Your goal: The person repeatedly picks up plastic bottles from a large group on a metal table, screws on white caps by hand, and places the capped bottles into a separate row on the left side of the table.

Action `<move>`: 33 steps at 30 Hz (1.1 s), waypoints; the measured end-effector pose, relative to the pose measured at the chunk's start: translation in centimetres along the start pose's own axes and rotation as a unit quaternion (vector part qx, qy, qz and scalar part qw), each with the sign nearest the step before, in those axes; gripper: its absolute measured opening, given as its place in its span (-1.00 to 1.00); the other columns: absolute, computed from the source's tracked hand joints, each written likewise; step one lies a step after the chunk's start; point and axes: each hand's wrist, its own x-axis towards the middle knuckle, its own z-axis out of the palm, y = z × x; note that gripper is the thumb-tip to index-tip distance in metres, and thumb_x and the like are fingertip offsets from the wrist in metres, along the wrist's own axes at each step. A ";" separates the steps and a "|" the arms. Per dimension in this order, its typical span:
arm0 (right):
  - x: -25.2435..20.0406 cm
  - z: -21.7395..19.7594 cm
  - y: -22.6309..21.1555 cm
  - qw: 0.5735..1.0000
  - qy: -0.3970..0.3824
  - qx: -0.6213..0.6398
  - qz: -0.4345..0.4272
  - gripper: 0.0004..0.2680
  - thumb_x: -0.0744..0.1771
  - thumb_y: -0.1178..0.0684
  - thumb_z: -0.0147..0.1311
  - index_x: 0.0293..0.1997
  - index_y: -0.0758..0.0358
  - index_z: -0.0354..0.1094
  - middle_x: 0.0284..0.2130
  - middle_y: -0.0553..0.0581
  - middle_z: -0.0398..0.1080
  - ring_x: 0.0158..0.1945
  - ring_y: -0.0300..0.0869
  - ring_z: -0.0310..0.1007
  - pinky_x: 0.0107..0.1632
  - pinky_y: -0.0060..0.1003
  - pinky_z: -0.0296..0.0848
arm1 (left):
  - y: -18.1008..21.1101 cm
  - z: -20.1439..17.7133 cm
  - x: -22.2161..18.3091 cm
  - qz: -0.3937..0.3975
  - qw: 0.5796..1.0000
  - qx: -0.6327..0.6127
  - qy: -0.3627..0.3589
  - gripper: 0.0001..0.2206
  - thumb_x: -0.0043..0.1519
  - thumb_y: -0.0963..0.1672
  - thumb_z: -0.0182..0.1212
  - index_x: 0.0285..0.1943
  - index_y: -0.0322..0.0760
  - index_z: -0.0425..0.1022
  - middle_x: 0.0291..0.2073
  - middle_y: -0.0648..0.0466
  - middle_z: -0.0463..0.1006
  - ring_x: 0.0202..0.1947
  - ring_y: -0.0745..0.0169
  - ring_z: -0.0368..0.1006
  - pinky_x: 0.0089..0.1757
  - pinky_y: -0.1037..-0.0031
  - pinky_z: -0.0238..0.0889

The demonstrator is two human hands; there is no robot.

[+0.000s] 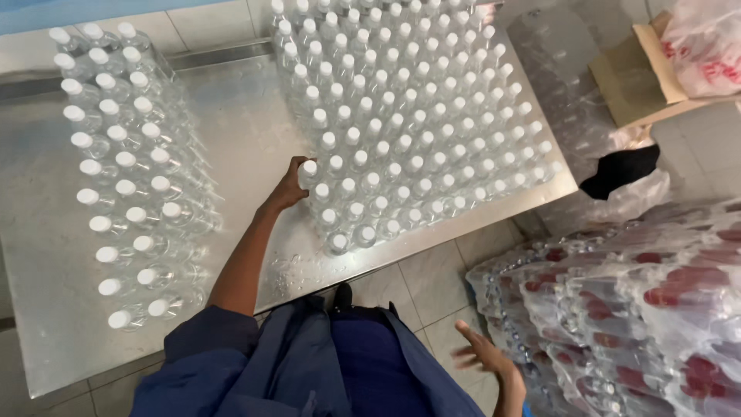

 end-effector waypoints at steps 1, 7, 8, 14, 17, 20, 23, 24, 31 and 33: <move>-1.5 0.4 -0.3 0.965 0.021 0.242 -0.094 -0.33 0.38 -0.43 -0.02 0.60 0.23 0.06 -0.05 0.23 0.70 0.13 0.06 0.66 0.26 0.04 0.50 | 0.0 0.2 0.5 -0.013 1.000 0.011 0.007 -0.23 0.12 -0.27 0.37 0.50 -0.04 0.04 0.46 0.01 0.26 0.41 0.06 0.28 0.29 0.35 0.14; 3.0 -0.1 0.7 0.981 0.148 0.099 -0.082 -0.39 0.40 -0.48 0.01 0.62 -0.04 0.12 0.50 0.14 0.28 0.51 0.08 0.32 0.43 0.01 0.36 | -1.3 -0.2 0.0 -0.006 0.998 0.010 0.068 -0.18 -0.01 -0.18 0.55 0.49 0.01 0.25 0.32 0.03 0.46 0.26 0.09 0.45 0.22 0.33 0.26; 5.7 -0.9 1.1 0.981 0.175 0.031 -0.072 -0.35 0.40 -0.49 0.01 0.66 -0.01 0.02 0.59 0.09 0.13 0.58 0.08 0.21 0.50 0.02 0.29 | -2.1 -0.7 0.3 0.003 0.992 0.008 0.124 -0.24 -0.08 -0.17 0.55 0.42 -0.08 0.40 0.31 0.08 0.53 0.34 0.12 0.43 0.28 0.34 0.23; -5.3 -4.2 -5.4 0.954 0.220 0.082 -0.186 -0.47 0.43 -0.39 -0.09 0.58 0.02 0.16 0.28 0.20 0.55 0.44 0.20 0.38 0.34 0.08 0.38 | -3.5 -2.0 -4.1 -0.068 0.956 -0.063 0.277 -0.29 -0.08 -0.04 0.75 0.23 -0.20 0.45 0.03 0.09 0.62 0.05 0.17 0.55 0.03 0.36 0.40; -5.3 -5.3 -8.1 0.962 0.172 0.065 -0.203 -0.47 0.40 -0.37 -0.02 0.58 -0.10 0.20 0.25 0.11 0.60 0.40 0.02 0.47 0.32 -0.05 0.40 | 1.4 -2.3 -9.9 0.025 0.953 -0.094 0.288 -0.39 0.07 -0.06 0.66 0.27 -0.25 0.46 0.04 0.03 0.62 0.07 0.13 0.58 0.08 0.35 0.53; -7.6 -6.6 -11.5 0.958 0.168 0.018 -0.234 -0.49 0.43 -0.34 -0.05 0.60 -0.08 0.16 0.30 0.15 0.55 0.40 0.06 0.48 0.30 -0.03 0.46 | 1.6 -1.4 -11.9 0.068 0.913 -0.191 0.354 -0.46 0.16 -0.02 0.56 0.27 -0.23 0.50 0.04 0.07 0.66 0.09 0.18 0.57 0.16 0.31 0.40; -4.7 -7.7 -13.4 0.932 0.183 -0.004 -0.312 -0.53 0.44 -0.29 -0.04 0.54 0.00 0.23 0.24 0.16 0.58 0.31 0.01 0.57 0.25 -0.04 0.51 | 2.8 0.2 -13.7 0.005 0.876 -0.372 0.306 -0.13 0.06 0.20 0.45 0.47 -0.30 0.31 0.12 -0.19 0.65 -0.03 -0.23 0.71 -0.05 -0.08 0.68; -5.5 -7.8 -14.2 0.931 0.184 -0.008 -0.315 -0.53 0.44 -0.29 -0.04 0.54 0.00 0.23 0.24 0.16 0.58 0.31 0.01 0.57 0.25 -0.04 0.51 | 2.1 0.7 -14.2 0.008 0.875 -0.371 0.311 -0.13 0.06 0.20 0.45 0.47 -0.30 0.31 0.12 -0.19 0.65 -0.03 -0.23 0.71 -0.05 -0.08 0.68; -5.4 -7.2 -15.2 0.916 0.205 -0.058 -0.341 -0.52 0.47 -0.28 -0.02 0.56 0.12 0.26 0.20 0.41 0.56 0.35 0.26 0.51 0.34 0.21 0.49 | -3.6 3.8 -16.1 -0.172 0.859 -0.386 0.289 -0.52 0.31 -0.02 0.53 0.30 -0.23 0.41 0.04 -0.21 0.69 -0.13 -0.10 0.73 -0.20 0.07 0.69; -4.4 -6.9 -15.0 0.918 0.206 -0.066 -0.334 -0.53 0.46 -0.26 -0.01 0.56 0.10 0.26 0.20 0.39 0.57 0.35 0.25 0.51 0.34 0.21 0.49 | -4.1 3.9 -16.2 -0.180 0.857 -0.382 0.295 -0.53 0.34 -0.02 0.50 0.32 -0.24 0.42 0.03 -0.22 0.69 -0.15 -0.10 0.73 -0.22 0.08 0.69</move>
